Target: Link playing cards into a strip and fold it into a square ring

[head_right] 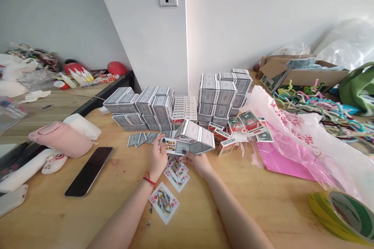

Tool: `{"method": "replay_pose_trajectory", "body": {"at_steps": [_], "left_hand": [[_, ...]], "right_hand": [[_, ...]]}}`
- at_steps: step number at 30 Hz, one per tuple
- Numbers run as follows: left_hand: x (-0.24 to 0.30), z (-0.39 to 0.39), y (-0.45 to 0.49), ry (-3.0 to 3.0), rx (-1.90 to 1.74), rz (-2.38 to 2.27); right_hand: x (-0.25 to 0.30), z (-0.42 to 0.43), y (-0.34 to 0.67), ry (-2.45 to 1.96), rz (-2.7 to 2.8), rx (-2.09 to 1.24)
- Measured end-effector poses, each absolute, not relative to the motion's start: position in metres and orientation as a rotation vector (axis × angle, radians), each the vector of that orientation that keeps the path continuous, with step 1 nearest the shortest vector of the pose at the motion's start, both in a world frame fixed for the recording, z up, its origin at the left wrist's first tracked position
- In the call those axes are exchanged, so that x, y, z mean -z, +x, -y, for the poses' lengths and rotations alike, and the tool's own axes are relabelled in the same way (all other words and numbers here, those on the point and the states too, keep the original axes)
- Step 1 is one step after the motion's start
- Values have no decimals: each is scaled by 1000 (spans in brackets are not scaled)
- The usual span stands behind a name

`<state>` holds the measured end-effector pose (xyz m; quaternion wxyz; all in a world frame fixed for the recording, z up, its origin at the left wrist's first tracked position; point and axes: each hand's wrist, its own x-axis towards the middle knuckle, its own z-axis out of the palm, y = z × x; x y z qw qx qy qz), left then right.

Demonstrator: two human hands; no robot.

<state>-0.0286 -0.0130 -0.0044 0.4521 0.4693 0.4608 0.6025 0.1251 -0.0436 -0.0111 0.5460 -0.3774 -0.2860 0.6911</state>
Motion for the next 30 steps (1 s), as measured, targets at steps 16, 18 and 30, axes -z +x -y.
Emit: {"method": "replay_pose_trajectory", "body": {"at_steps": [16, 18, 30], "left_hand": [[2, 21, -22, 1346, -1398, -1097], [2, 21, -21, 1292, -1410, -1074], [4, 20, -16, 1266, -1292, -1128]], "right_hand": [[15, 44, 125, -895, 693, -1663], [16, 43, 126, -884, 683, -1670], [15, 42, 125, -776, 619, -1720]]}}
